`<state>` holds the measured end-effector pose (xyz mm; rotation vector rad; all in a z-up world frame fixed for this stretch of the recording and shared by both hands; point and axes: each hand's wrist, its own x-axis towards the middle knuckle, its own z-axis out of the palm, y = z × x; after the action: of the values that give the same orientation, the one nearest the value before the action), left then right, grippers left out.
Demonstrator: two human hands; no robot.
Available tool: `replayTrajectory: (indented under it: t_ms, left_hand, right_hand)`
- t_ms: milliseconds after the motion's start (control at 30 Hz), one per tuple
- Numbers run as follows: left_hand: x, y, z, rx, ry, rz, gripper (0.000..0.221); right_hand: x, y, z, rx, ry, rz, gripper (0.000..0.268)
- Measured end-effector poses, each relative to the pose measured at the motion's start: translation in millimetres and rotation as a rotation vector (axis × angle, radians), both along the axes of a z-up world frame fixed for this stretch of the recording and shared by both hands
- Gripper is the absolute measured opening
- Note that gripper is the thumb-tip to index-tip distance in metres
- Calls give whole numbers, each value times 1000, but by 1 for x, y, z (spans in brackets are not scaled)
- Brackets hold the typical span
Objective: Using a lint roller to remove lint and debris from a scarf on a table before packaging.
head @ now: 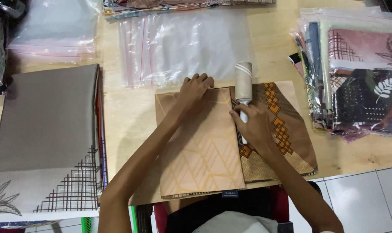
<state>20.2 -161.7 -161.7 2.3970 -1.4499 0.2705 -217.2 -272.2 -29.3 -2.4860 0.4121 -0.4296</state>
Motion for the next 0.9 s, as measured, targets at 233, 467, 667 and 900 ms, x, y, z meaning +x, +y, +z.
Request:
replayTrajectory:
  t_ms: [233,467,667,900]
  left_hand:
    - [-29,24,70,-81,123,-70,17]
    - [-13,22,51,-63,129,-23,11]
    - [-19,30,73,-82,255,-1,7]
    - [-21,32,72,-35,231,7,10]
  right_hand:
    - [9,0,10,4,44,-9,23]
    - [15,0,0,13,68,-4,17]
    - [17,-3,-4,-23,40,-4,12]
    - [18,-8,-12,-12,6,-23,11]
